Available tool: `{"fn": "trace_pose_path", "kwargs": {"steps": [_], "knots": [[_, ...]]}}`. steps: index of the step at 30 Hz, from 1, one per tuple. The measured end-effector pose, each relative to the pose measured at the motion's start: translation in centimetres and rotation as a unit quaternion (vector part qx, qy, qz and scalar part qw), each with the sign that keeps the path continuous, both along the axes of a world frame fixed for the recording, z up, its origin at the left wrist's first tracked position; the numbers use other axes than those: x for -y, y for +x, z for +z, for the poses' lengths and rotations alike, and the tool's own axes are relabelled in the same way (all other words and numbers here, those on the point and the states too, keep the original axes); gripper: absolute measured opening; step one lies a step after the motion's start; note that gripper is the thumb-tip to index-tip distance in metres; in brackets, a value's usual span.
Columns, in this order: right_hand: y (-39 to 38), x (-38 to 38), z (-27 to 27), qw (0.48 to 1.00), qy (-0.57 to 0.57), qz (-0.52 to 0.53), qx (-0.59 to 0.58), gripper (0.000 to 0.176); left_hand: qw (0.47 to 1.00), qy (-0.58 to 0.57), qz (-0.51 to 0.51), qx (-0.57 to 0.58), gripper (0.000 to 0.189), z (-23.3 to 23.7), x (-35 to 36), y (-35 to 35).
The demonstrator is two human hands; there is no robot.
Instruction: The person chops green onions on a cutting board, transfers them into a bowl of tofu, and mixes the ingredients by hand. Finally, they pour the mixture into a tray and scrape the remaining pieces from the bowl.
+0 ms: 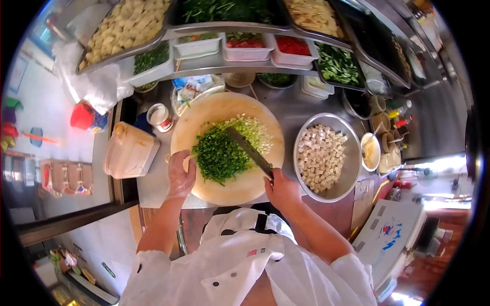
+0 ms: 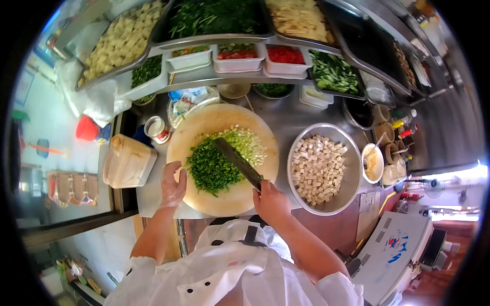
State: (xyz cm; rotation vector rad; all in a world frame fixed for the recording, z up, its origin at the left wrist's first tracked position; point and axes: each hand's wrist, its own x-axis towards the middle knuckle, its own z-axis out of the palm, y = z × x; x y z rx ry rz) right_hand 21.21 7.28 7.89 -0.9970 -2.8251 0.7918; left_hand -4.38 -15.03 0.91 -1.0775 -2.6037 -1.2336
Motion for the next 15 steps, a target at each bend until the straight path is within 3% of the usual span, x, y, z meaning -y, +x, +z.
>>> {"fn": "trace_pose_path", "kwargs": {"steps": [4, 8, 11, 15], "knots": [[-0.4, -1.4, 1.6, 0.998, 0.048, 0.035, -0.025, 0.035, 0.994, -0.054, -0.068, -0.070, 0.065, 5.9, -3.3, 3.9], [0.6, -2.4, 2.4, 0.994, 0.085, 0.066, 0.018, 0.035, 0.931, -0.186, -0.283, -0.132, 0.097, 8.7, -9.5, 8.3], [3.1, -3.1, 1.9, 0.993, 0.099, 0.046, 0.052, 0.036, 0.889, -0.200, -0.389, -0.136, 0.092, 9.1, -15.5, 11.8], [9.1, -4.5, 3.9, 0.986, 0.132, -0.035, 0.097, 0.033, 0.879, -0.066, -0.431, -0.192, 0.081, 6.1, -22.3, 18.5]]}}
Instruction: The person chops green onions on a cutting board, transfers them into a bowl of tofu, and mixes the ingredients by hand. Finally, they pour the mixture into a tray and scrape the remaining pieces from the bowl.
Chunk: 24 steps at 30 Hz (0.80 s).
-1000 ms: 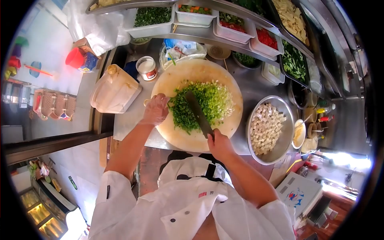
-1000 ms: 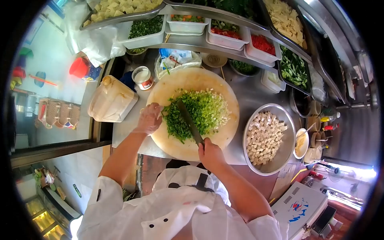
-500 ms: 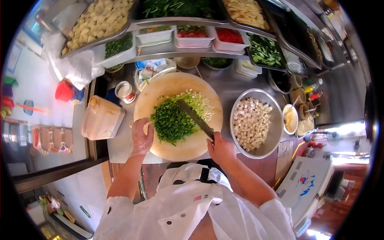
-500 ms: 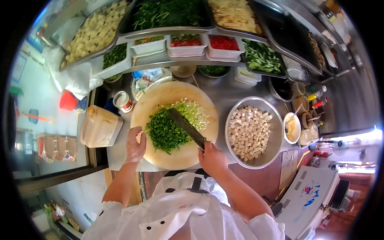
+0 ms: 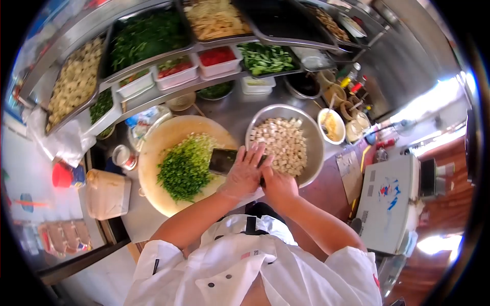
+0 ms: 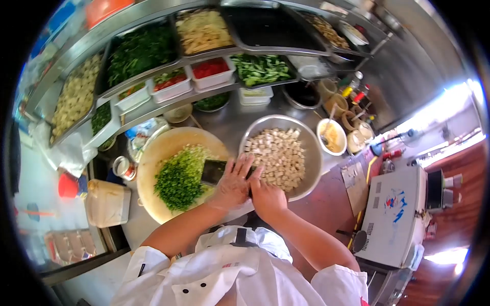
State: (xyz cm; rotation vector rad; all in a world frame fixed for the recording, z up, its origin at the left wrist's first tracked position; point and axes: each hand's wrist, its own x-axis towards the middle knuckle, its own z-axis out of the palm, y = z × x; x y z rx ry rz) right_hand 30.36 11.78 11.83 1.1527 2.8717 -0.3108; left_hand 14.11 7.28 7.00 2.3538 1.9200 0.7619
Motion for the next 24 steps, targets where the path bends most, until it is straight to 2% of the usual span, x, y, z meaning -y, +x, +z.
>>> {"fn": "trace_pose_path", "kwargs": {"steps": [2, 6, 7, 9, 11, 12, 13, 16, 18, 19, 22, 23, 24], "knots": [[3.7, -1.4, 2.2, 0.999, -0.013, -0.026, 0.013, 0.027, 0.998, 0.019, -0.049, 0.026, 0.079, 0.9, -3.0, 3.0], [12.2, -4.8, 3.3, 0.993, -0.015, -0.118, 0.024, 0.023, 0.987, -0.146, -0.036, 0.050, 0.101, 0.9, -8.4, 7.8], [14.3, -5.7, 3.4, 0.991, -0.017, -0.133, 0.027, 0.023, 0.988, -0.156, -0.023, 0.000, 0.103, -2.2, -9.7, 7.8], [18.2, -7.1, 3.3, 0.985, -0.029, -0.165, 0.029, 0.029, 0.980, -0.195, 0.015, -0.032, 0.102, -4.5, -10.7, 7.1], [22.5, -8.6, 2.6, 0.986, -0.014, -0.166, -0.009, 0.033, 0.975, -0.217, 0.038, -0.034, 0.099, -3.8, -11.2, 7.1], [24.6, -9.1, 2.3, 0.986, -0.010, -0.163, -0.026, 0.035, 0.994, -0.087, 0.032, -0.065, 0.098, -6.7, -12.0, 7.2], [26.1, -9.8, 2.1, 0.983, -0.015, -0.182, -0.033, 0.036, 0.994, 0.043, 0.028, -0.101, 0.098, -11.7, -13.0, 6.5], [26.8, -11.7, 1.6, 0.976, -0.029, -0.199, -0.080, 0.042, 0.986, -0.070, 0.120, -0.092, 0.091, -11.0, -9.7, 6.0], [26.2, -13.4, 0.6, 0.977, -0.041, -0.183, -0.099, 0.045, 0.952, -0.218, 0.208, -0.047, 0.088, -6.4, -7.1, 5.4], [25.6, -14.1, -0.5, 0.976, -0.038, -0.173, -0.125, 0.046, 0.950, -0.209, 0.231, 0.005, 0.089, -5.4, -5.0, 4.5], [22.2, -14.8, -1.4, 0.974, -0.082, -0.142, -0.158, 0.047, 0.930, -0.175, 0.323, 0.005, 0.092, -1.9, 2.7, -0.1], [21.0, -14.8, -1.3, 0.972, -0.101, -0.136, -0.163, 0.047, 0.908, -0.155, 0.385, -0.046, 0.091, -0.3, 5.6, -2.4], [19.6, -14.4, -1.5, 0.968, -0.129, -0.125, -0.178, 0.048, 0.888, -0.121, 0.443, -0.024, 0.092, 1.3, 9.0, -4.5]]}}
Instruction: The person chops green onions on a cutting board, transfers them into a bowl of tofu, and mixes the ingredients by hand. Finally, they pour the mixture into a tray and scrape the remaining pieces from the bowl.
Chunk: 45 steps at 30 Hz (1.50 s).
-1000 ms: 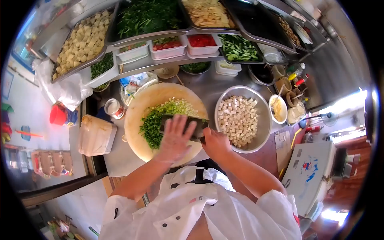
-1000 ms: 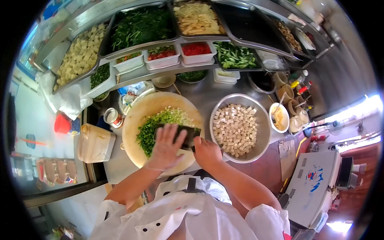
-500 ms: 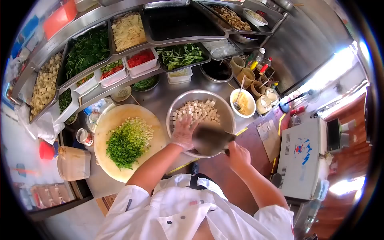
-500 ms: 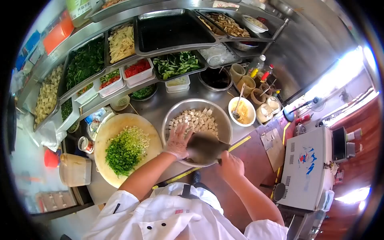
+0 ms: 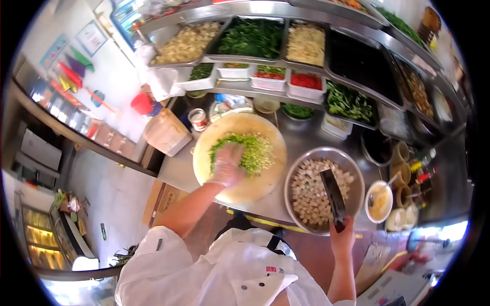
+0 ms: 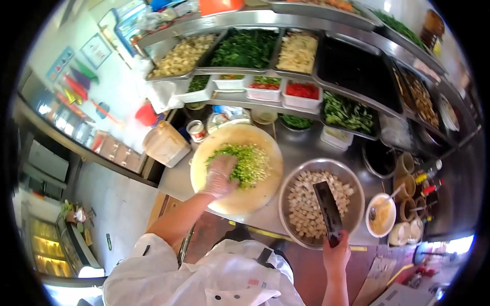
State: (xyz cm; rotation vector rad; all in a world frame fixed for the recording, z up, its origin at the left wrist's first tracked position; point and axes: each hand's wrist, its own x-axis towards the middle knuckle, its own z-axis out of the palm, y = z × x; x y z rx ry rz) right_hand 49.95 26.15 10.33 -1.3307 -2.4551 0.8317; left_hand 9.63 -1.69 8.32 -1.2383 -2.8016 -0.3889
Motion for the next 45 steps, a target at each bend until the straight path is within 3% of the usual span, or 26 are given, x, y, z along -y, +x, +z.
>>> {"fn": "trace_pose_path", "kwargs": {"steps": [1, 2, 4, 6, 8, 11, 18, 20, 22, 23, 26, 27, 28, 29, 30, 31, 32, 34, 38, 40, 41, 45], "knots": [[-1.6, 0.6, 0.2, 1.000, -0.024, 0.010, -0.016, 0.049, 0.993, -0.065, 0.082, -0.044, 0.095, 0.6, 3.0, -2.7], [-2.9, 1.3, 0.2, 0.998, -0.049, 0.017, -0.031, 0.050, 0.979, -0.052, 0.189, -0.048, 0.107, 0.9, 6.5, -4.7], [-5.4, 2.4, -0.2, 0.997, -0.049, 0.048, -0.036, 0.050, 0.937, -0.087, 0.310, -0.135, 0.118, -1.0, 13.6, -11.1], [-8.5, 4.3, 0.4, 0.996, -0.063, 0.063, -0.028, 0.052, 0.893, -0.140, 0.426, -0.037, 0.127, 3.5, 17.6, -14.8], [-11.2, 6.2, 0.3, 0.996, -0.070, 0.060, -0.018, 0.054, 0.918, -0.143, 0.365, -0.061, 0.126, 1.7, 23.8, -20.2], [-14.9, 9.7, 0.2, 0.996, -0.080, 0.039, -0.003, 0.055, 0.942, -0.122, 0.292, -0.109, 0.125, -0.1, 27.0, -25.5], [-21.3, 15.5, -0.7, 0.994, -0.110, -0.011, -0.009, 0.051, 0.976, 0.048, 0.161, -0.137, 0.126, -0.7, 26.8, -31.9], [-22.6, 16.4, -0.8, 0.993, -0.111, -0.024, -0.008, 0.050, 0.976, -0.026, 0.182, -0.112, 0.123, 0.7, 25.8, -33.1], [-23.4, 17.1, -0.4, 0.993, -0.109, -0.037, -0.002, 0.049, 0.962, -0.133, 0.219, -0.095, 0.120, 5.0, 23.5, -31.8], [-23.3, 17.2, -1.2, 0.992, -0.115, -0.044, -0.023, 0.048, 0.962, -0.130, 0.206, -0.126, 0.107, 6.8, 22.5, -31.3], [-23.5, 17.7, -2.1, 0.993, -0.102, -0.050, -0.044, 0.047, 0.991, 0.070, 0.103, -0.053, 0.092, 7.7, 19.7, -32.5], [-23.8, 17.8, -1.7, 0.991, -0.106, -0.058, -0.052, 0.047, 0.981, 0.056, 0.151, 0.109, 0.080, 13.0, 16.6, -31.0], [-24.1, 18.2, -1.2, 0.990, -0.109, -0.066, -0.062, 0.048, 0.934, 0.175, 0.180, 0.256, 0.077, 7.9, 14.5, -34.3], [-24.4, 18.6, -0.9, 0.988, -0.114, -0.074, -0.071, 0.049, 0.850, 0.284, 0.200, 0.395, 0.074, 3.0, 12.3, -37.6], [-24.5, 18.9, -0.9, 0.987, -0.116, -0.081, -0.080, 0.048, 0.714, 0.365, 0.199, 0.563, 0.070, 5.1, 10.0, -38.0], [-24.3, 19.1, -1.0, 0.985, -0.118, -0.088, -0.088, 0.048, 0.627, 0.432, 0.260, 0.594, 0.068, 4.8, 7.8, -38.9], [-24.0, 19.4, -1.0, 0.984, -0.120, -0.095, -0.095, 0.048, 0.582, 0.448, 0.325, 0.596, 0.060, 6.5, 6.1, -39.3], [-23.6, 20.1, -0.6, 0.978, -0.140, -0.116, -0.103, 0.048, 0.516, 0.509, 0.383, 0.573, 0.043, 2.5, 3.6, -43.4], [-21.5, 20.4, -0.6, 0.970, -0.157, -0.147, -0.110, 0.047, 0.436, 0.593, 0.402, 0.545, 0.021, -0.3, 1.9, -44.8], [-20.1, 20.0, -0.6, 0.967, -0.180, -0.145, -0.107, 0.042, 0.406, 0.608, 0.431, 0.529, 0.015, 3.1, 2.7, -40.8], [-19.5, 19.6, -0.6, 0.965, -0.192, -0.141, -0.107, 0.040, 0.395, 0.621, 0.409, 0.540, 0.013, 2.0, 3.5, -40.0], [-17.0, 17.6, -2.2, 0.965, -0.193, -0.116, -0.135, 0.040, 0.392, 0.649, 0.383, 0.528, 0.029, -0.1, 7.4, -33.6]]}}
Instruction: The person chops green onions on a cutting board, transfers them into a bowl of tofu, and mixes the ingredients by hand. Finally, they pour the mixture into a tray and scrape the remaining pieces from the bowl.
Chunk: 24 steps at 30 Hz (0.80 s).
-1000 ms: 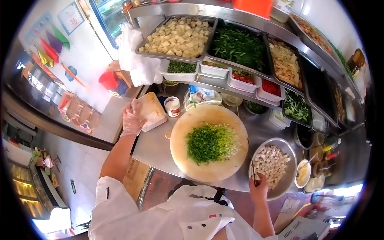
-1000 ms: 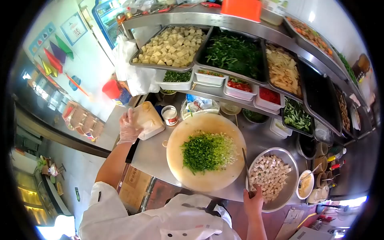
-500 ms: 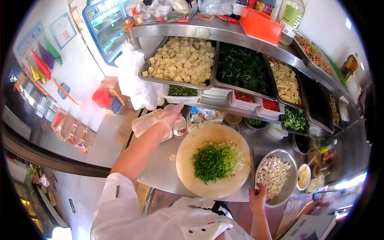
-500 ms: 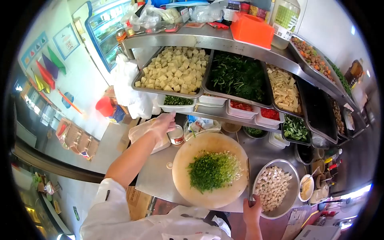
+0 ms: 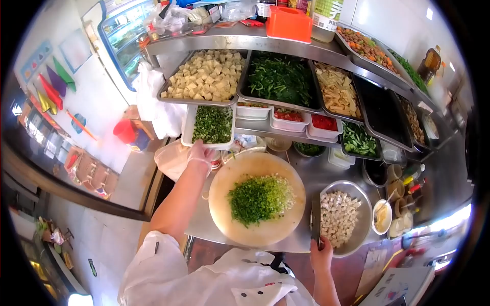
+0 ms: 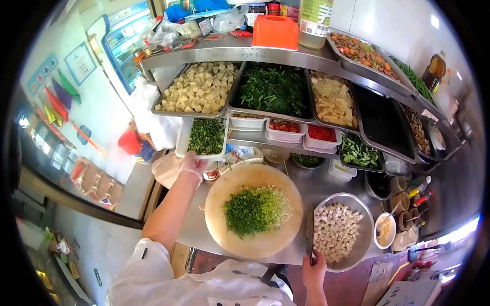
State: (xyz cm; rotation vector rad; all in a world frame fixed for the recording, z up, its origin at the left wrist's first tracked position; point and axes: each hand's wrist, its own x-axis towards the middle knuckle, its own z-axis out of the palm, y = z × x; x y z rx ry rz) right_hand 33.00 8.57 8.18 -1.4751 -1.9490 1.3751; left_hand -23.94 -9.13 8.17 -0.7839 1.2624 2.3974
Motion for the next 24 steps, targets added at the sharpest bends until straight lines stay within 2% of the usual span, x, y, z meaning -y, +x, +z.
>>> {"fn": "trace_pose_path", "kwargs": {"steps": [2, 5, 7, 9, 10, 11, 14, 16, 17, 18, 21, 22, 24], "knots": [[0.7, -1.6, 0.2, 1.000, 0.002, 0.022, 0.011, 0.041, 0.999, 0.033, 0.029, -0.007, 0.030, 1.8, 1.9, 5.3], [2.1, -4.3, 0.1, 0.998, 0.020, 0.060, 0.019, 0.040, 0.999, 0.016, 0.044, -0.021, 0.029, 4.8, 3.2, 12.7], [3.1, -5.8, -0.2, 0.995, 0.032, 0.093, 0.015, 0.038, 0.998, -0.015, 0.055, -0.015, 0.027, 5.9, 3.4, 14.7], [3.5, -7.3, 0.0, 0.993, 0.034, 0.115, 0.020, 0.038, 0.997, -0.053, 0.043, -0.024, 0.025, 4.1, 4.0, 13.6], [3.4, -7.8, 0.4, 0.992, 0.028, 0.121, 0.031, 0.038, 0.996, -0.066, 0.015, -0.054, 0.025, 2.2, 4.3, 11.7], [3.4, -8.1, 0.7, 0.991, 0.021, 0.126, 0.045, 0.038, 0.997, -0.065, 0.024, -0.035, 0.023, 0.3, 4.1, 9.2], [2.7, -8.2, 1.2, 0.988, 0.034, 0.135, 0.072, 0.033, 0.996, -0.084, 0.031, -0.012, 0.029, -0.3, 1.7, 3.1], [1.6, -7.2, 1.7, 0.990, 0.010, 0.128, 0.057, 0.032, 0.992, -0.120, -0.005, -0.039, 0.032, -0.2, 0.1, -0.5], [0.9, -6.6, 1.5, 0.992, 0.005, 0.118, 0.046, 0.033, 0.990, -0.122, -0.040, -0.061, 0.033, -2.5, 0.2, -3.8], [0.3, -6.1, 1.1, 0.991, 0.020, 0.121, 0.044, 0.034, 0.990, -0.103, -0.068, -0.074, 0.033, -2.8, -0.6, -4.6], [-1.5, -4.3, -1.1, 0.991, 0.037, 0.121, 0.048, 0.036, 0.977, -0.088, -0.096, -0.166, 0.043, -2.7, -2.4, -3.0], [-2.2, -3.6, -1.9, 0.992, 0.028, 0.109, 0.049, 0.037, 0.965, -0.103, -0.118, -0.212, 0.050, -1.1, -2.9, -0.4], [-4.3, -2.5, -1.0, 0.990, 0.045, 0.107, 0.079, 0.040, 0.929, -0.145, -0.203, -0.273, 0.052, -2.2, -2.4, 2.3]]}}
